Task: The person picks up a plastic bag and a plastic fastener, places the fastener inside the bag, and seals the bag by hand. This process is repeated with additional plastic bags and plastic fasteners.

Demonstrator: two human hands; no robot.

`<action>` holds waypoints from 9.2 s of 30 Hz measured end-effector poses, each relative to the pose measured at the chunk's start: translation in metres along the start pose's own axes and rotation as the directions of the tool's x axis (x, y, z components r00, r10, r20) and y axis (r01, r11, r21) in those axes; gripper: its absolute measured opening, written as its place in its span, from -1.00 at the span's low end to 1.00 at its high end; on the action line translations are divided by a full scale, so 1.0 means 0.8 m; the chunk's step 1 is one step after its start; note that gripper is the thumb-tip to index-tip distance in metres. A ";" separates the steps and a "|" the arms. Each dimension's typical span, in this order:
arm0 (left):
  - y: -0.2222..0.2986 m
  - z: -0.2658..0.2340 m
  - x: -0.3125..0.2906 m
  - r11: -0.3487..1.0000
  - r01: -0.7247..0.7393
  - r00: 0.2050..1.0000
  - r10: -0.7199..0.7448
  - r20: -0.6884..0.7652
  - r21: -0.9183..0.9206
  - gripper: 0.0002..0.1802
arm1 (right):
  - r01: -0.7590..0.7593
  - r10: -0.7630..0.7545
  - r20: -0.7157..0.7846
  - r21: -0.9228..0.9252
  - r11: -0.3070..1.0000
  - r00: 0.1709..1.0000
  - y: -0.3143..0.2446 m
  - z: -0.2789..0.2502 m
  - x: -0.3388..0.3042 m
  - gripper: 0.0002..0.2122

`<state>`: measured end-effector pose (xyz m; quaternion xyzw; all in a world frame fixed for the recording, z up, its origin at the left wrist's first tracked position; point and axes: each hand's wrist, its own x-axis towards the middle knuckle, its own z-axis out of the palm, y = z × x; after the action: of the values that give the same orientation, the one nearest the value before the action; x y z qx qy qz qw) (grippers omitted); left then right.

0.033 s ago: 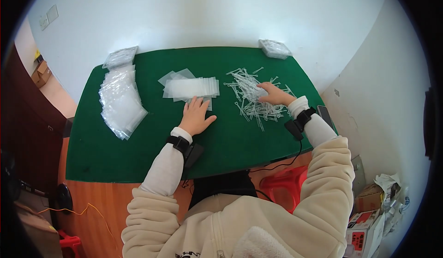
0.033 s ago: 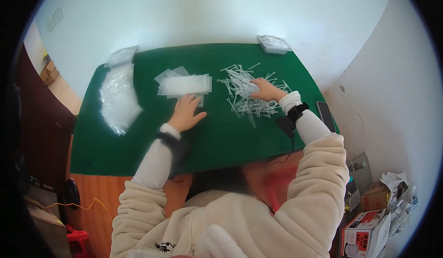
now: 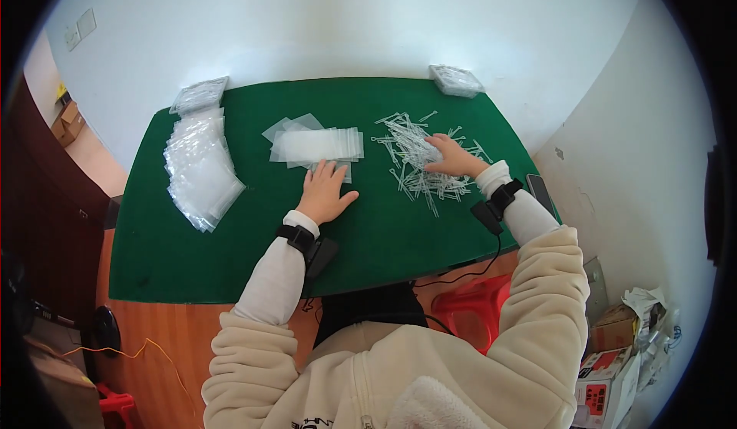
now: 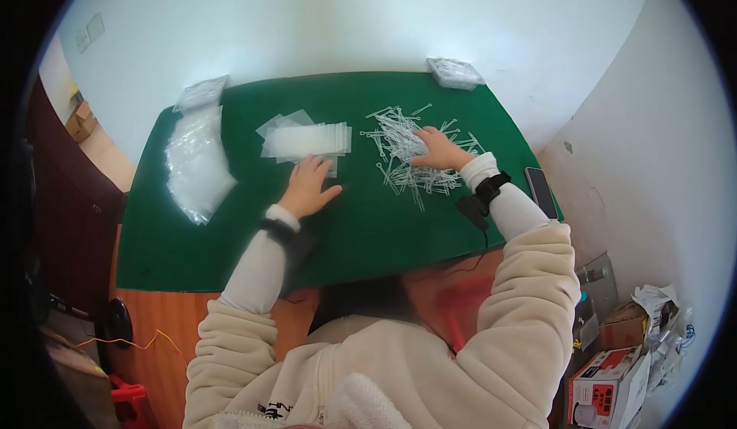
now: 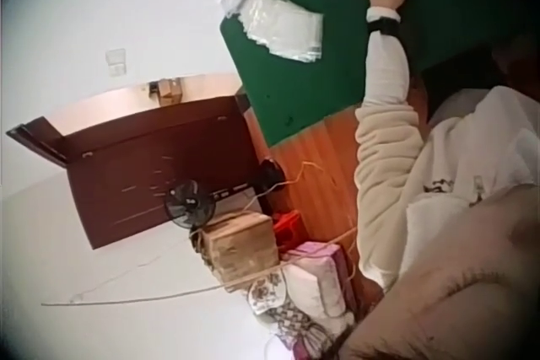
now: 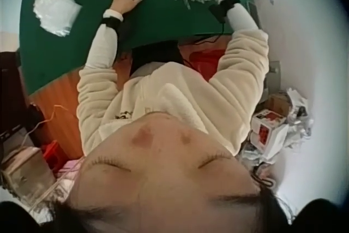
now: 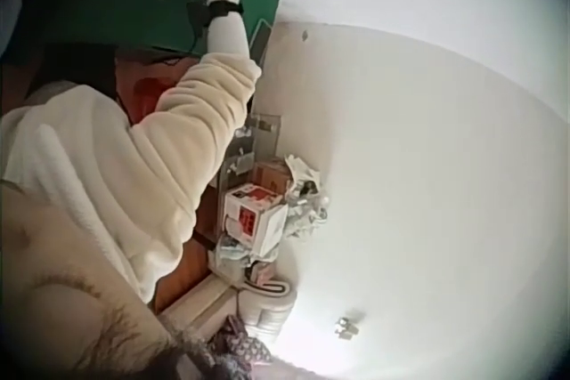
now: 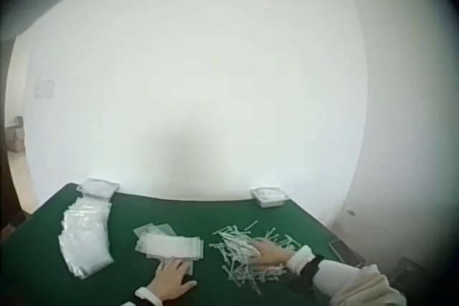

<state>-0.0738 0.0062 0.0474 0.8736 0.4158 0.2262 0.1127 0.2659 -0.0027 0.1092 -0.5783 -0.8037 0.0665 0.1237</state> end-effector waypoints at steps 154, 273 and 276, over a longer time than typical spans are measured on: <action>0.039 0.053 0.033 -0.062 0.263 0.922 -0.278 0.269 -0.963 -0.74 | 0.409 0.182 -0.556 0.761 0.503 0.811 -0.089 0.116 0.036 -0.96; 0.066 0.046 0.038 -0.012 0.363 0.931 -0.038 0.364 -0.932 -0.71 | 0.258 0.161 -0.344 0.880 0.399 0.925 -0.104 0.101 0.022 -0.89; 0.068 0.047 0.036 -0.005 0.339 0.940 -0.028 0.339 -0.941 -0.72 | 0.235 0.159 -0.312 0.897 0.374 0.937 -0.102 0.105 0.021 -0.88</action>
<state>-0.0031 -0.0060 0.0443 0.5005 0.2344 0.3348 0.7632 0.1631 -0.0104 0.0512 -0.3919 -0.6056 0.3983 0.5667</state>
